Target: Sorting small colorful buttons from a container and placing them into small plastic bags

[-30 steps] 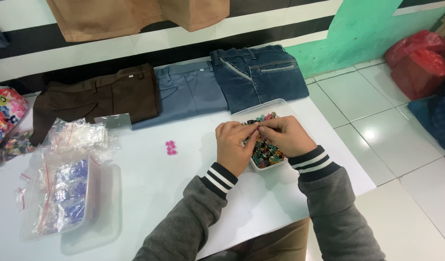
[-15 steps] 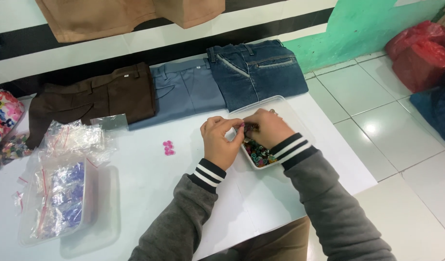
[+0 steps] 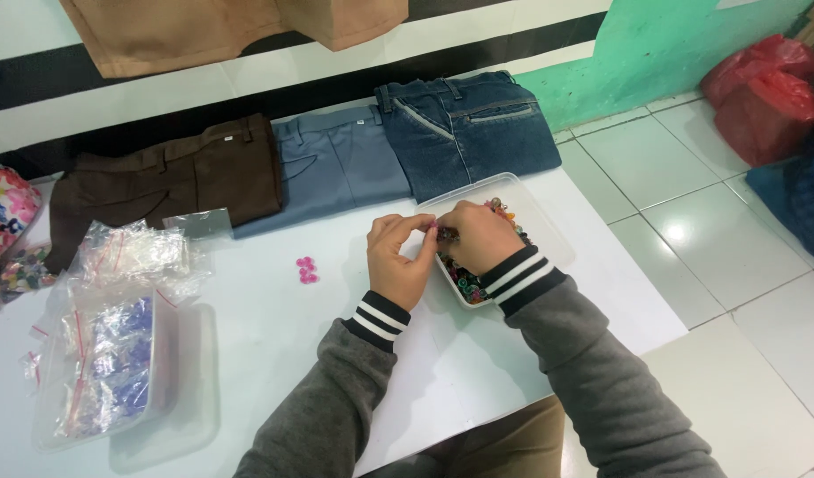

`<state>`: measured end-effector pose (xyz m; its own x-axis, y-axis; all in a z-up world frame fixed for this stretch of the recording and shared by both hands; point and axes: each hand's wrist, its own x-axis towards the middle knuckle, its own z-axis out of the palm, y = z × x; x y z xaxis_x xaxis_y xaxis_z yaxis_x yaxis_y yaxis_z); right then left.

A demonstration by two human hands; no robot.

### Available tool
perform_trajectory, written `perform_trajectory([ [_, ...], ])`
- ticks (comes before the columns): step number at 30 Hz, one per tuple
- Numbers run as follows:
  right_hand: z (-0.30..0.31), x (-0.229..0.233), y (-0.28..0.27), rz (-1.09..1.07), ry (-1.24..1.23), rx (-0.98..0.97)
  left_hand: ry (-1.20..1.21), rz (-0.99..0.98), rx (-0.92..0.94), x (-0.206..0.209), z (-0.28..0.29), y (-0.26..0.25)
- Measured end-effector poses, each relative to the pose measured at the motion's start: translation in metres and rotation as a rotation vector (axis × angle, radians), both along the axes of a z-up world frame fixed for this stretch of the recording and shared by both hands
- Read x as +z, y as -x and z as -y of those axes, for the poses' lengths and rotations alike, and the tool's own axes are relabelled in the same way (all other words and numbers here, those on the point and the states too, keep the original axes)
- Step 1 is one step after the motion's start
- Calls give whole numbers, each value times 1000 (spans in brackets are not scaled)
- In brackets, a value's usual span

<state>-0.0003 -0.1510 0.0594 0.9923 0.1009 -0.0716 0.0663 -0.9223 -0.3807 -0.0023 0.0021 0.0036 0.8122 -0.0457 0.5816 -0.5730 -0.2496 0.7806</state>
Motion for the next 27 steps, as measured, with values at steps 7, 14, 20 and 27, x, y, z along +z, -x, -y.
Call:
perform_trajectory([
  [7, 13, -23, -6, 3, 85, -51, 51, 8, 11, -3, -3, 3],
  [14, 21, -3, 10, 196, -188, -15, 60, 45, 8, -1, -4, 4],
  [20, 2, 7, 21, 324, -295, 54, 46, 53, 17, 1, -15, 7],
  [27, -36, 13, 27, 290, -315, 145, 15, 97, 28, 7, -51, 25],
])
